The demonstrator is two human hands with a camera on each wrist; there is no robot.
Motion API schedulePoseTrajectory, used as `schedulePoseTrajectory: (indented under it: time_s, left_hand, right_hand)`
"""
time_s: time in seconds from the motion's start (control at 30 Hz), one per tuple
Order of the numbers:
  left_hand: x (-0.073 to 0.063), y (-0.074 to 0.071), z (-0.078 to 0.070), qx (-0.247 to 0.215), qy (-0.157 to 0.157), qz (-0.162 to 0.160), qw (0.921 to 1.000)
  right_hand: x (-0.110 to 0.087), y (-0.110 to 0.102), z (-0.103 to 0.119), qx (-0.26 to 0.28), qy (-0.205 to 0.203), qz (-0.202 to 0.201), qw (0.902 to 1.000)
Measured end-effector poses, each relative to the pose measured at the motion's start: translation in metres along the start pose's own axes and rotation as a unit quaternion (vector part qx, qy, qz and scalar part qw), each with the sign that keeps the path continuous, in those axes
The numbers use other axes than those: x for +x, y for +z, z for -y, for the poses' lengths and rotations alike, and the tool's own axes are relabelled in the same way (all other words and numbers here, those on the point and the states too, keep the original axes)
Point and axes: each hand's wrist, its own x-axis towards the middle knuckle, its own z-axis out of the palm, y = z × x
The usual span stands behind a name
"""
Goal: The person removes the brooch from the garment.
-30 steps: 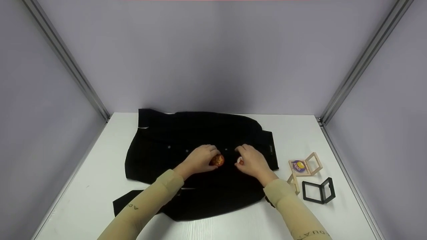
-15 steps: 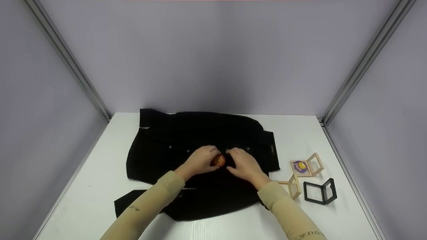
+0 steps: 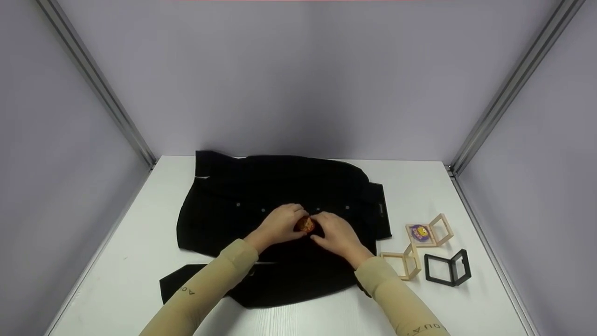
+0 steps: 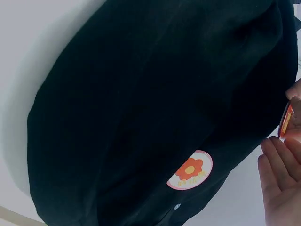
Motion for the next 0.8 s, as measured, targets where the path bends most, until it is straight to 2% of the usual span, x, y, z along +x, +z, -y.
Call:
schedulePoseTrajectory:
  time_s: [0.8]
  left_hand:
    - [-0.0046, 0.0022, -0.0025, 0.0, 0.027, -0.033, 0.9991]
  right_hand:
    - [0.0022, 0.0072, 0.0046, -0.012, 0.023, -0.021, 0.9994]
